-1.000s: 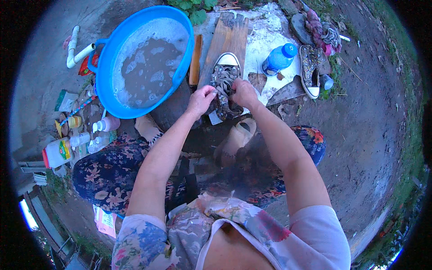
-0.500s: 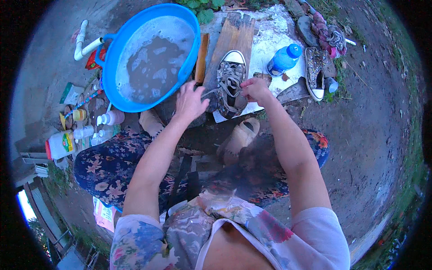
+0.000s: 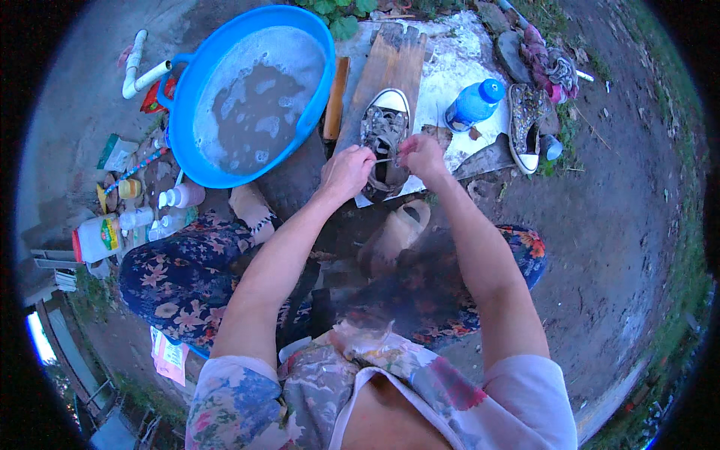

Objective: The person scrubs a shoe with a brush and rinses it in a blue basin of soapy water. They repeatedly scrub the shoe's surface and dip it into the basin to rinse off suds.

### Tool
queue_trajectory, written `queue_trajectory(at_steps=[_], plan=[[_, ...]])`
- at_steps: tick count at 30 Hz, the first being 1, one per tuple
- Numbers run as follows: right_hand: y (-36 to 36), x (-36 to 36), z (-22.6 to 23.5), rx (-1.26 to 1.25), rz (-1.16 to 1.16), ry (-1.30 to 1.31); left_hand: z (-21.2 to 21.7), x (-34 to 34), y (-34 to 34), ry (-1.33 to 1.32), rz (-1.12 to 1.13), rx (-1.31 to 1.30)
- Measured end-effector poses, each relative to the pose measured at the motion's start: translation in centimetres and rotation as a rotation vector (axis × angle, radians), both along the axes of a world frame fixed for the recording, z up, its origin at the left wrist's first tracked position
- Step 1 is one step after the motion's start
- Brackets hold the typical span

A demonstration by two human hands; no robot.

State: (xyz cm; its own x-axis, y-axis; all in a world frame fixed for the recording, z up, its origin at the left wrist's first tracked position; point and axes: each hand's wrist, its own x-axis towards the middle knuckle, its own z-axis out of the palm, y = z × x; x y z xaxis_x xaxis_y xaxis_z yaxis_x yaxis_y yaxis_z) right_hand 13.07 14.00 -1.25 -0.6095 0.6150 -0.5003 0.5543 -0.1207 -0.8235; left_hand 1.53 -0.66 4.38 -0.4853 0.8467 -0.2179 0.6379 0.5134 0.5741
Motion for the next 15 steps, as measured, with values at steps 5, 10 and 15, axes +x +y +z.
queue_trajectory(at_steps=[5,10,15], plan=[[-1.0,-0.2,1.5,-0.244,-0.04,0.04,-0.2,1.0,-1.6,0.043,0.058,0.039],[-1.0,-0.9,2.5,-0.318,0.026,-0.007,-1.9,1.8,-1.1,-0.113,-0.046,0.107],[-1.6,-1.5,1.9,0.204,0.085,0.117,-2.2,2.1,-0.2,-0.117,0.11,-0.005]])
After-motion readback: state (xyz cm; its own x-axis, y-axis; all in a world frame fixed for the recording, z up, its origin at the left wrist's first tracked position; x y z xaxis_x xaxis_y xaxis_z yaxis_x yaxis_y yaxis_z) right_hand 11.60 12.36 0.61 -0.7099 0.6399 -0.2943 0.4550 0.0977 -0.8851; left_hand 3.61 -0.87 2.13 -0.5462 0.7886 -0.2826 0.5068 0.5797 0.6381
